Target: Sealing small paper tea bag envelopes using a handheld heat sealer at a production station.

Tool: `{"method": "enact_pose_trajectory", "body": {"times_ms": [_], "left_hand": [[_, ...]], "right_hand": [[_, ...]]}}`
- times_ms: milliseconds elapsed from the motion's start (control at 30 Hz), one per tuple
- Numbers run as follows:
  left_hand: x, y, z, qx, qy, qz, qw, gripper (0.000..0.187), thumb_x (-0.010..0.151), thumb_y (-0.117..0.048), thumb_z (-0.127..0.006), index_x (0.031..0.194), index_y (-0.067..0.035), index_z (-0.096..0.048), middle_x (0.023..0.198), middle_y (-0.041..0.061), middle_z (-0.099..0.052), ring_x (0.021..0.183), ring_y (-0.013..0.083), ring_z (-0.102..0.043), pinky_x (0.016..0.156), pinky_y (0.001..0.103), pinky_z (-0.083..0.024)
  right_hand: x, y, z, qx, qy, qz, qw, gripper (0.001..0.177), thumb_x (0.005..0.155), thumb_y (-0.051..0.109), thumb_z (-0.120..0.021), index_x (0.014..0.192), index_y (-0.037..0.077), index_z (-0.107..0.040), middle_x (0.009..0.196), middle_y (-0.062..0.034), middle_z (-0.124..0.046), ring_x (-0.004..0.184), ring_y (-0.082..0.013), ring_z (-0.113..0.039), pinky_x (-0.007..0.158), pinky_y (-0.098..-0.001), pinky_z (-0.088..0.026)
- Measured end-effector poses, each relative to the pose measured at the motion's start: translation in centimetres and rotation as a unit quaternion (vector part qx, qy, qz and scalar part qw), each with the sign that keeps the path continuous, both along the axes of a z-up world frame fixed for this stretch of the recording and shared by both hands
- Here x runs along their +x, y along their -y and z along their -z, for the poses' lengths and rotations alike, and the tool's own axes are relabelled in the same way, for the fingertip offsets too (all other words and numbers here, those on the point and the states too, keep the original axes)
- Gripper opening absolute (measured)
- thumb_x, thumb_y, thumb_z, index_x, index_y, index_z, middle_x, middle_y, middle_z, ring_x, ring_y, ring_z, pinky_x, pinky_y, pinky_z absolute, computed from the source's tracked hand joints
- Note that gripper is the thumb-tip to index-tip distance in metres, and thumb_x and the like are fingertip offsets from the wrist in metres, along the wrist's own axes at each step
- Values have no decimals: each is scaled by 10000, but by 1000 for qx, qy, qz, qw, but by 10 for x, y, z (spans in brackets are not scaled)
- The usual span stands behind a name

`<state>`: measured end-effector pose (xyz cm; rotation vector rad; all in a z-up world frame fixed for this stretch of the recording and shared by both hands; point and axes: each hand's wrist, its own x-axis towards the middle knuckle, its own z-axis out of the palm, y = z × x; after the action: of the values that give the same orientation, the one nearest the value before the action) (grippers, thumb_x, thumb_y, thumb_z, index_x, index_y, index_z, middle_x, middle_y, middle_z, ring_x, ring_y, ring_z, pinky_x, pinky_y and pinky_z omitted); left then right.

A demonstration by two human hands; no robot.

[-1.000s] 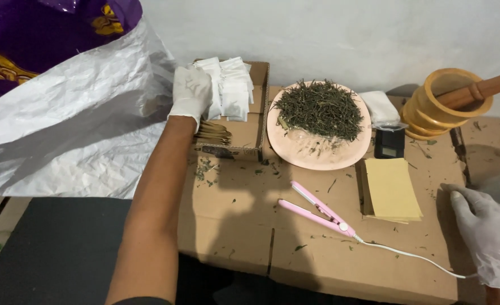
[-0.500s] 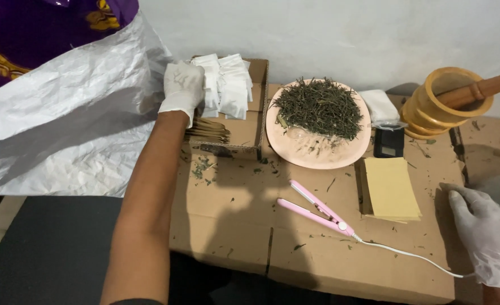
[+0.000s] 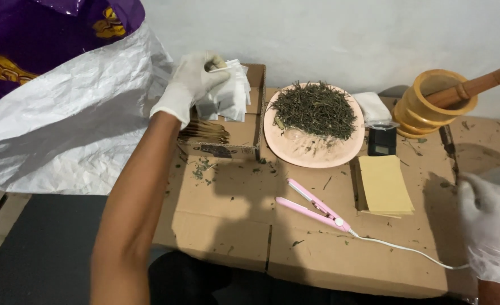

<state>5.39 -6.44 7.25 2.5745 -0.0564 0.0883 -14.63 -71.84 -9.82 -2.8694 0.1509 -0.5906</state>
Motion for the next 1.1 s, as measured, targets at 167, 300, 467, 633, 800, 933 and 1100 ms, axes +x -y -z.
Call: {"method": "enact_pose_trajectory", "body": {"times_ms": [167, 300, 467, 633, 800, 933, 1100], "left_hand": [[-88, 71, -45, -184, -67, 75, 978, 95, 1036, -238, -687, 1061, -151, -717, 1120, 63, -768, 954, 209, -741, 646, 378, -690], [-129, 118, -31, -200, -19, 227, 953, 240, 961, -409, -731, 1064, -199, -786, 1060, -10, -801, 938, 122, -689, 842, 322, -531], [-190, 166, -28, -272, -154, 188, 931, 309, 852, -418, -722, 986, -146, -782, 1029, 23, -769, 870, 145, -706, 778, 332, -597], [-195, 181, 34, -301, 8, 243, 922, 231, 890, -351, -925, 1075, -270, -811, 820, -32, -802, 838, 117, -765, 839, 286, -646], [-190, 174, 57, -331, 26, 188, 924, 259, 901, -365, -930, 1106, -274, -802, 815, -53, -806, 809, 102, -774, 829, 282, -668], [-182, 149, 119, -252, 135, 38, 957, 339, 980, -460, -896, 939, -196, -687, 730, 65, -745, 707, 206, -760, 671, 361, -624], [-244, 162, 48, -380, -97, 205, 897, 297, 1045, -404, -726, 1114, -118, -773, 1361, 195, -733, 1243, 427, -729, 1020, 592, -601]], "right_hand": [[-29, -109, -106, 87, 136, -126, 979, 262, 1325, -44, -674, 1509, -37, -859, 1342, -144, -840, 1244, -287, -754, 1156, -412, -560], [-25, -188, -172, 322, -53, -222, 919, 602, 1045, 211, -631, 1609, 19, -547, 1513, -156, -686, 1413, -228, -628, 1239, -418, -455], [-14, -229, -171, 384, -192, -291, 855, 853, 945, 424, -668, 1699, 115, -413, 1732, -114, -553, 1594, -241, -516, 1300, -471, -398], [-18, -245, -137, 454, -122, -247, 847, 226, 1020, 170, -827, 1237, 109, -820, 986, -12, -757, 936, -121, -668, 925, -323, -582], [-9, -237, -125, 444, -99, -244, 856, 128, 1084, 188, -774, 1164, 97, -817, 874, -43, -726, 843, -141, -654, 833, -340, -591], [-3, -223, -139, 397, -64, -201, 894, 92, 1157, 167, -698, 1159, 111, -771, 798, -81, -778, 769, -184, -708, 823, -366, -592], [-5, -232, -146, 345, -100, -125, 925, 81, 1116, 267, -728, 1150, 214, -778, 662, -82, -745, 694, -277, -768, 799, -436, -596]]}}
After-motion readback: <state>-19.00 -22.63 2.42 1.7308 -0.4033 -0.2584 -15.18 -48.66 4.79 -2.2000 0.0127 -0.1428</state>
